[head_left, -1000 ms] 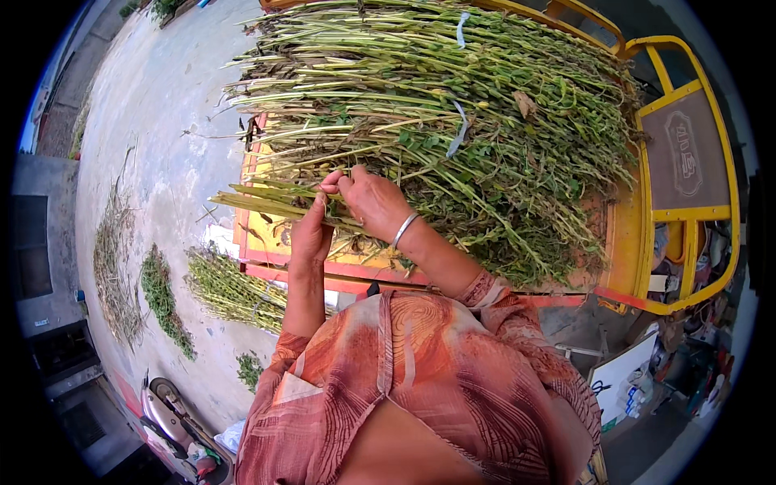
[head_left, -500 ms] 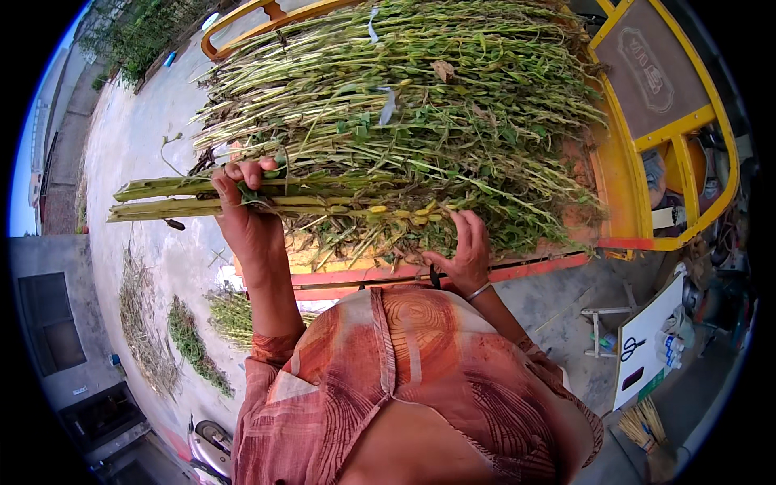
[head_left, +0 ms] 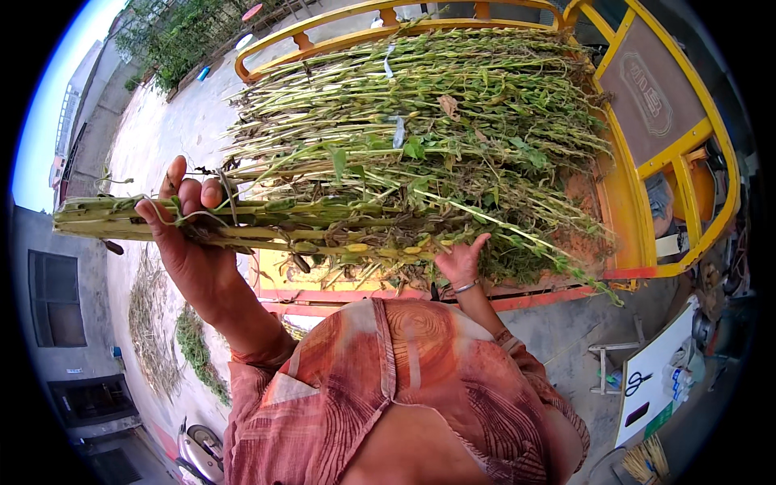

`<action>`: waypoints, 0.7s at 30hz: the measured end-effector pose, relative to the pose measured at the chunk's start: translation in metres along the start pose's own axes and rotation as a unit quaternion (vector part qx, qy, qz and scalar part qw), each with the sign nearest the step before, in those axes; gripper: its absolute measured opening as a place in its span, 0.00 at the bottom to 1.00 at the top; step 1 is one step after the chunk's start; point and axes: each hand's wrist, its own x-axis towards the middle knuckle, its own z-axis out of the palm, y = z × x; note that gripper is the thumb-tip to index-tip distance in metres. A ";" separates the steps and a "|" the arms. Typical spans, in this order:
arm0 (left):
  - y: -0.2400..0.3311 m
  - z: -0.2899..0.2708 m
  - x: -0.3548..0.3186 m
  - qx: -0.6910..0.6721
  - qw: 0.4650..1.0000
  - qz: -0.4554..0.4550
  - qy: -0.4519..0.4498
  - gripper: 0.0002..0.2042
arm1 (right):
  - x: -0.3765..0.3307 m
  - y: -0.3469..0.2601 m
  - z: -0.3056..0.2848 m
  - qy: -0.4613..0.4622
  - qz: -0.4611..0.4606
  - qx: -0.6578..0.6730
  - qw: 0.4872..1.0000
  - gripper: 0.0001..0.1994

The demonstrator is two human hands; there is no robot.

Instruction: The person gathers long green plant stalks from a yellow cart, aligns them into bundles, and secures them with white plastic ties. The person repeatedly picks up stalks, arranges them, and ties them together, placing the finished bundles back onto the cart.

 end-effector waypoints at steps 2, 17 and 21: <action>0.012 -0.005 -0.003 -0.016 1.000 0.011 -0.014 0.39 | -0.008 -0.008 0.025 -0.008 -0.010 0.032 0.999 0.47; 0.149 -0.069 0.046 -0.131 0.986 0.091 -0.044 0.07 | -0.034 0.000 0.101 -0.006 0.041 0.004 0.999 0.57; 0.177 -0.065 0.084 -0.086 0.988 0.116 -0.047 0.06 | -0.038 -0.001 0.155 -0.167 0.055 0.092 0.980 0.58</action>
